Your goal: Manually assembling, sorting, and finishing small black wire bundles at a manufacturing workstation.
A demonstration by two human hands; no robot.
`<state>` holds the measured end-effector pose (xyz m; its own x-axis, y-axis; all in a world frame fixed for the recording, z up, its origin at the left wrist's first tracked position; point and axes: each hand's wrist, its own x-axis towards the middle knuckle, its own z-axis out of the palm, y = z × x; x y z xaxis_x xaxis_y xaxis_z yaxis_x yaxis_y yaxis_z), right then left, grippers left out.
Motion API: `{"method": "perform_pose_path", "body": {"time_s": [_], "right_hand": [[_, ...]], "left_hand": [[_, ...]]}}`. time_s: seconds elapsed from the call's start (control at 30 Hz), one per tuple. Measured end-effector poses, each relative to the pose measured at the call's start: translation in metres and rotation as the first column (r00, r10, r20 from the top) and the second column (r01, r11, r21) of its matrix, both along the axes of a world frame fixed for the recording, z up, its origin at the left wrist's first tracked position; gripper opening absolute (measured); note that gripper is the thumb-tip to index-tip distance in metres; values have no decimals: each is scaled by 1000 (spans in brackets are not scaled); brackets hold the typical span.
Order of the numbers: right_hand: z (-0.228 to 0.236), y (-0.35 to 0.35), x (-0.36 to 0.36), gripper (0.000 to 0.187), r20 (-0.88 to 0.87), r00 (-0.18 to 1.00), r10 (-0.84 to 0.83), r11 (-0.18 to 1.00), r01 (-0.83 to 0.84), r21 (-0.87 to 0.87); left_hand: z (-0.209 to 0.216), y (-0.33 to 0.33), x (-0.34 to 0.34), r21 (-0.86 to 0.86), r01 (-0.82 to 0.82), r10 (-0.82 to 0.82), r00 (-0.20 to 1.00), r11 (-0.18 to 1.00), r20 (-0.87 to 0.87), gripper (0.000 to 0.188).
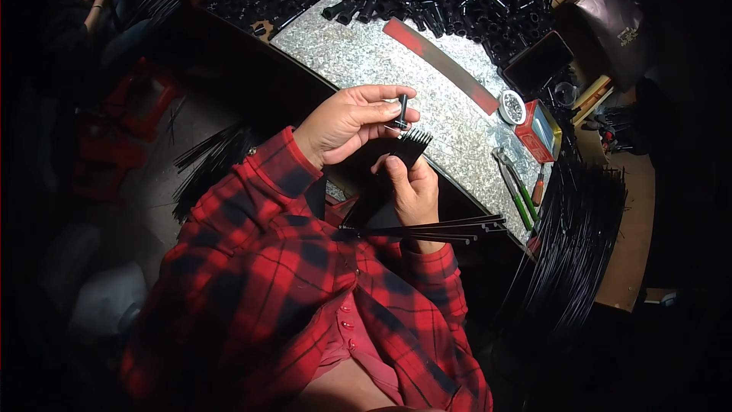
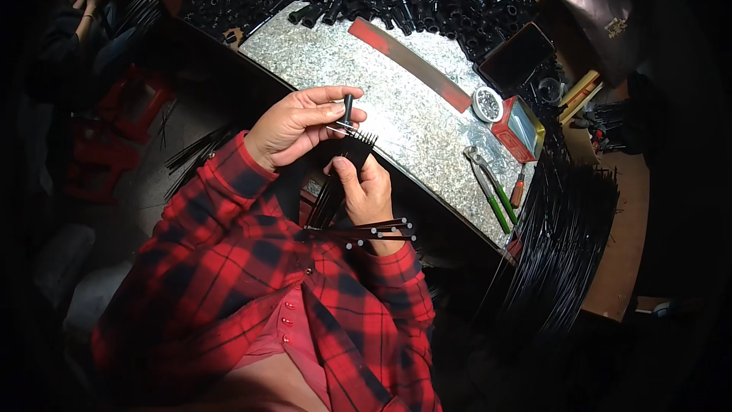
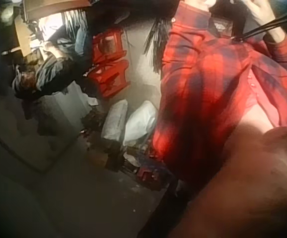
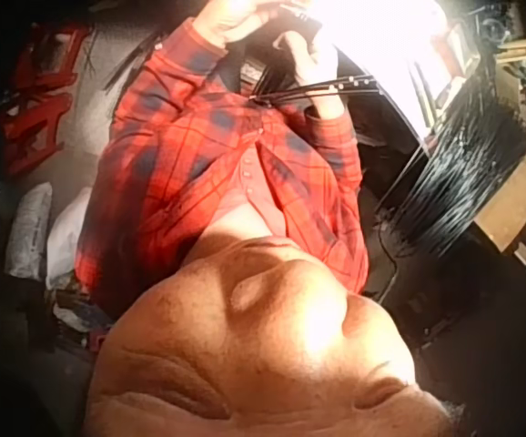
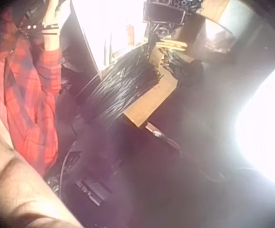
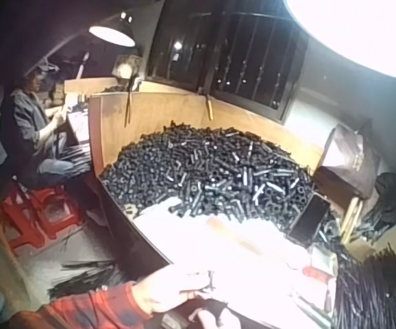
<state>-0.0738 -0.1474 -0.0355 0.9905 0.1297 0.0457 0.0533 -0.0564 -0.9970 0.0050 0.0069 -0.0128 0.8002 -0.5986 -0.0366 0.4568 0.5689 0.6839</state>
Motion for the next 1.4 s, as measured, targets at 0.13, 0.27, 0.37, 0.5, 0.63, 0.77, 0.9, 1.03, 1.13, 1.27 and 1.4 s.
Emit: {"method": "perform_pose_path", "body": {"time_s": [0.13,0.27,0.37,0.5,0.63,0.77,0.9,1.03,1.13,1.27,1.4], "right_hand": [[-1,0,0,21,16,1000,4,1000,-3,-15],[-2,-1,1,20,35,999,11,1000,-10,-14],[-3,-1,1,20,22,1000,13,1000,-13,-10],[-3,-1,0,19,1,1000,15,1000,-15,8],[-3,-1,2,19,26,999,19,1000,-19,-8],[-3,0,0,19,17,1000,20,999,-21,33],[-3,-1,2,20,22,999,34,999,-34,9],[-3,-2,2,19,-5,999,33,999,-33,30],[-4,-1,2,19,3,999,35,999,-35,34],[-3,0,0,19,9,999,39,999,-39,7],[-3,3,-3,18,17,1000,14,1000,-14,-7]], "left_hand": [[-2,0,0,21,-3,3,1000,1000,8,31],[-3,-1,0,35,-9,9,1000,999,4,31],[-3,-2,-1,40,-16,15,1000,999,6,31],[-1,-2,-2,55,-28,28,1000,998,-5,32],[-3,-2,-2,30,3,-2,1000,1000,-17,31],[-3,-3,-2,6,30,-30,999,1000,-29,30],[-6,-4,0,-18,57,-57,998,998,-19,29],[-8,-4,2,-34,54,-54,998,998,-17,29],[-15,-4,3,-56,83,-84,996,995,-22,29],[-17,1,1,-38,83,-83,997,996,2,27],[-22,12,-3,-10,123,-123,992,992,40,25]]}}
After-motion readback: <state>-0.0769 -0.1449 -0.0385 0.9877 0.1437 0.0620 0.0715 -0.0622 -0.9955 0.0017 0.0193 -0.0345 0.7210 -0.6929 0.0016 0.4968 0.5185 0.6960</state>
